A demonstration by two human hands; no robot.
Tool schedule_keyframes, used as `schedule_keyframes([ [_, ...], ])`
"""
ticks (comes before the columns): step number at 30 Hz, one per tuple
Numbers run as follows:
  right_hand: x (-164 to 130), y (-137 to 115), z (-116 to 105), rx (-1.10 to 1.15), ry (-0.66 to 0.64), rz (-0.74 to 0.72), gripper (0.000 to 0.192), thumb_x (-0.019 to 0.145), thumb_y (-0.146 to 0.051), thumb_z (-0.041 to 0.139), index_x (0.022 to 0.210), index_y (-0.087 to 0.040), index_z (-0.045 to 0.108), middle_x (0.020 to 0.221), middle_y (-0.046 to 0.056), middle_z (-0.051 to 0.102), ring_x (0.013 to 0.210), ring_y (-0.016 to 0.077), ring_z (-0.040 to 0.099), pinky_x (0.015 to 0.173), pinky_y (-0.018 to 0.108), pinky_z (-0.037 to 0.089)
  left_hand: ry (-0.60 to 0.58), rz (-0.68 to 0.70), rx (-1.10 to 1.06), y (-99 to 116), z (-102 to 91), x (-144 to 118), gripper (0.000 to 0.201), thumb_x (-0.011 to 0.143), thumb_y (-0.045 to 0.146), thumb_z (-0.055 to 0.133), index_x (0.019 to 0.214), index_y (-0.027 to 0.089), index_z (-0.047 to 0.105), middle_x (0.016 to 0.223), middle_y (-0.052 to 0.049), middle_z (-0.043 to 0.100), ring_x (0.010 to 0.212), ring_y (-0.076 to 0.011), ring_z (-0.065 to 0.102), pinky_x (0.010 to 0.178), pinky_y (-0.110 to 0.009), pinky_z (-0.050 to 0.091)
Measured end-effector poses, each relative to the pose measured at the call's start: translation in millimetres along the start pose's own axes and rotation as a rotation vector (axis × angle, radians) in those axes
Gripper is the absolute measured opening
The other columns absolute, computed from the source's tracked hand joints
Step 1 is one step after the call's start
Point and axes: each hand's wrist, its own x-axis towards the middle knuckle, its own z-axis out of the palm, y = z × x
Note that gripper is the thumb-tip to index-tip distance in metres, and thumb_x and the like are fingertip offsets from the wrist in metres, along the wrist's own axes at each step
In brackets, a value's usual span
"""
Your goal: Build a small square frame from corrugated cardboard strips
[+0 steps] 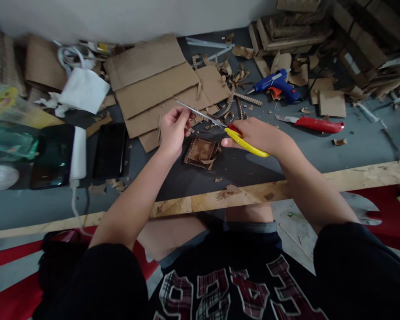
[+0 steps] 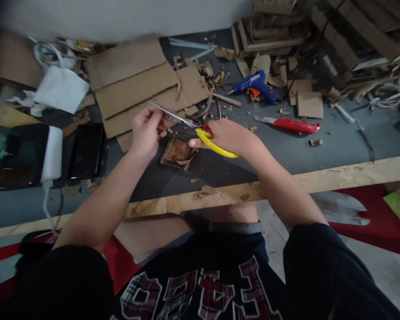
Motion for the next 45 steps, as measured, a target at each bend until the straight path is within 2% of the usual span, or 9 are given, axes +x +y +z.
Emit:
schedule_keyframes([
  [5, -4.5, -4.1, -1.0, -0.041, -0.020, 0.053, 0.087, 0.083, -0.091, 0.018, 0.102, -0.015, 0.055, 0.093, 0.016, 0.065, 0.080, 0.0255, 0.062, 0.060, 0.030, 0.028, -0.004, -0.032, -0.030, 4.7, 1.9, -1.5, 0.036, 0.070, 0.047, 0.086, 0.074, 0.020, 0.063, 0.070, 0.003, 0.064, 0.049, -0.0030, 0.049, 0.037, -0.015, 0.028],
  [8, -5.4, -4.6, -0.6, -0.072, -0.046, 0.093, 0.088, 0.083, -0.091, 0.018, 0.107, -0.015, 0.053, 0.098, 0.018, 0.065, 0.082, 0.0274, 0.062, 0.060, 0.030, 0.029, 0.030, -0.082, -0.100, 7.6, 5.4, -4.3, 0.024, 0.075, 0.033, 0.083, 0.073, 0.020, 0.063, 0.068, 0.004, 0.065, 0.050, -0.0039, 0.053, 0.039, -0.014, 0.035],
  [14, -6.8, 4.6, -7.4, 0.031, -0.061, -0.043, 0.077, 0.084, -0.089, 0.010, 0.085, -0.020, 0.046, 0.080, 0.009, 0.058, 0.067, 0.0177, 0.052, 0.062, 0.030, 0.034, 0.031, -0.145, -0.198, 13.9, 10.9, -8.8, 0.020, 0.084, 0.018, 0.074, 0.067, 0.018, 0.062, 0.064, 0.004, 0.067, 0.050, -0.0029, 0.056, 0.042, -0.011, 0.041],
  [16, -9.5, 10.0, -11.1, 0.121, -0.121, -0.078, 0.078, 0.082, -0.090, 0.007, 0.078, -0.021, 0.042, 0.072, 0.006, 0.055, 0.059, 0.0150, 0.049, 0.059, 0.030, 0.035, 0.017, -0.166, -0.200, 15.5, 13.6, -10.8, 0.021, 0.085, 0.016, 0.072, 0.066, 0.017, 0.062, 0.063, 0.004, 0.067, 0.049, -0.0024, 0.056, 0.045, -0.011, 0.045],
  [20, -14.0, 18.2, -14.6, 0.268, -0.263, -0.003, 0.083, 0.073, -0.098, 0.008, 0.070, -0.022, 0.041, 0.054, 0.002, 0.051, 0.041, 0.0136, 0.048, 0.046, 0.030, 0.036, -0.003, -0.247, -0.215, 17.6, 19.3, -16.1, 0.024, 0.088, 0.009, 0.064, 0.065, 0.016, 0.063, 0.062, 0.003, 0.069, 0.049, -0.0028, 0.059, 0.050, -0.012, 0.052],
  [30, -11.6, 14.7, -9.9, 0.230, -0.194, -0.063, 0.077, 0.081, -0.093, 0.014, 0.068, -0.021, 0.040, 0.055, 0.000, 0.051, 0.038, 0.0102, 0.049, 0.045, 0.027, 0.037, 0.015, -0.320, -0.243, 17.3, 18.3, -17.8, 0.024, 0.088, 0.007, 0.062, 0.065, 0.014, 0.065, 0.061, 0.002, 0.070, 0.048, -0.0031, 0.061, 0.049, -0.012, 0.051],
  [33, -10.8, 10.6, -11.7, 0.244, -0.192, -0.002, 0.073, 0.083, -0.090, 0.024, 0.070, -0.021, 0.045, 0.057, 0.000, 0.055, 0.038, 0.0103, 0.050, 0.046, 0.027, 0.039, 0.022, -0.349, -0.259, 18.5, 18.6, -17.0, 0.027, 0.090, 0.007, 0.060, 0.063, 0.014, 0.063, 0.060, 0.002, 0.068, 0.047, -0.0027, 0.058, 0.049, -0.012, 0.050],
  [38, -7.4, 4.5, -12.4, 0.221, -0.221, 0.158, 0.067, 0.089, -0.082, 0.034, 0.064, -0.021, 0.047, 0.045, 0.002, 0.052, 0.043, 0.0149, 0.055, 0.055, 0.031, 0.045, 0.029, -0.365, -0.231, 17.0, 18.7, -14.8, 0.028, 0.090, 0.009, 0.061, 0.063, 0.015, 0.062, 0.060, 0.003, 0.067, 0.048, -0.0030, 0.057, 0.051, -0.014, 0.050],
  [45, -4.6, 1.0, -9.4, 0.218, -0.212, 0.167, 0.068, 0.087, -0.082, 0.038, 0.059, -0.021, 0.047, 0.046, 0.003, 0.056, 0.040, 0.0155, 0.056, 0.052, 0.032, 0.046, 0.034, -0.376, -0.167, 15.3, 16.2, -14.3, 0.026, 0.089, 0.010, 0.063, 0.063, 0.015, 0.063, 0.059, 0.003, 0.066, 0.045, -0.0022, 0.053, 0.046, -0.013, 0.045],
])
